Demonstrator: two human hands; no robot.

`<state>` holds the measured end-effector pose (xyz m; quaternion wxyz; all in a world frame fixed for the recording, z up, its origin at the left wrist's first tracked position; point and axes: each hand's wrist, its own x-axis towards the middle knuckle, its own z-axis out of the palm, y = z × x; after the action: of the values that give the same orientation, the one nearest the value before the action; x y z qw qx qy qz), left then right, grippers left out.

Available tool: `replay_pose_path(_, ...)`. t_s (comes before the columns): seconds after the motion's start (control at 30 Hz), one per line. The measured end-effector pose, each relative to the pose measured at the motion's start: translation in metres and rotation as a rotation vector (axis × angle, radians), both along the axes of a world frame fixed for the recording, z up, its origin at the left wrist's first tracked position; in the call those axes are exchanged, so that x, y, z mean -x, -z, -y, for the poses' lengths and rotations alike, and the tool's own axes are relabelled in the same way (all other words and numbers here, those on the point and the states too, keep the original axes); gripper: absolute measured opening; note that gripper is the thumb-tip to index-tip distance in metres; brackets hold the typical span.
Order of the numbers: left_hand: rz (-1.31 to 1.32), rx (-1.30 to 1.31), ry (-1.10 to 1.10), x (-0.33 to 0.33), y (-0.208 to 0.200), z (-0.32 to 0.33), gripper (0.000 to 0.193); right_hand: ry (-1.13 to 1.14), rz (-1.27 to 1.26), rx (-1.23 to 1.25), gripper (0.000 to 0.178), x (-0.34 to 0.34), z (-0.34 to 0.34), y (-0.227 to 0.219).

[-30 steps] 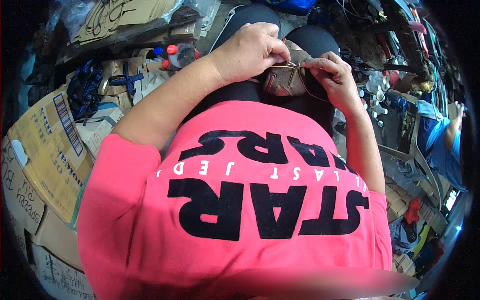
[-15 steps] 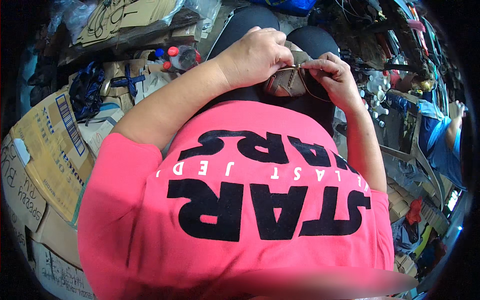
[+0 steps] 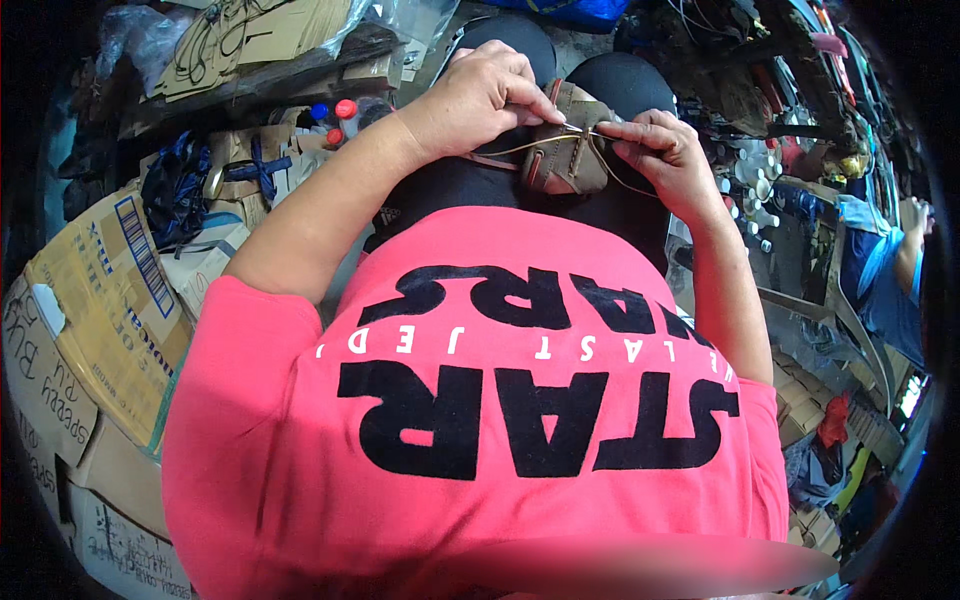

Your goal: Stitching together pieces of a shoe upper by hand with a needle and thread.

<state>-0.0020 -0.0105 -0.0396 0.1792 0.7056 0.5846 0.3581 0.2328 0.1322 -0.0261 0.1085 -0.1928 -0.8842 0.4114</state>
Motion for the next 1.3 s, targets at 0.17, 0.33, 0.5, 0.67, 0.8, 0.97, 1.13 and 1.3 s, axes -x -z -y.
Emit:
replay_pose_path(0.17, -0.036, -0.025, -0.001, 0.001, 0.003, 0.004, 0.027, -0.013, 0.011, -0.017, 0.028, -0.001, 0.000, -0.002)
replay_pose_path(0.33, -0.046, -0.023, 0.012, 0.002, 0.004, 0.006, 0.028, -0.015, 0.034, -0.037, 0.028, 0.000, 0.001, -0.004)
replay_pose_path(0.5, -0.044, -0.029, 0.020, 0.003, 0.004, 0.006, 0.028, -0.015, 0.019, -0.034, 0.027, -0.001, 0.001, -0.003)
replay_pose_path(0.67, -0.075, -0.060, -0.016, 0.000, 0.004, 0.005, 0.026, 0.011, -0.006, -0.051, 0.026, 0.000, 0.004, -0.003)
replay_pose_path(0.8, -0.013, -0.010, -0.015, -0.005, 0.002, 0.000, 0.024, 0.045, -0.003, -0.092, 0.021, -0.001, 0.004, 0.003)
replay_pose_path(0.97, 0.032, -0.012, -0.064, -0.010, 0.005, 0.000, 0.020, 0.074, 0.048, -0.223, 0.019, 0.000, 0.013, 0.004)
replay_pose_path(1.13, 0.049, -0.018, -0.145, -0.026, 0.005, 0.020, 0.012, 0.118, 0.053, -0.309, 0.025, 0.000, 0.030, 0.000)
replay_pose_path(1.3, 0.033, -0.113, -0.149, -0.020, 0.005, 0.017, 0.011, 0.104, 0.020, -0.332, 0.024, -0.003, 0.026, 0.002)
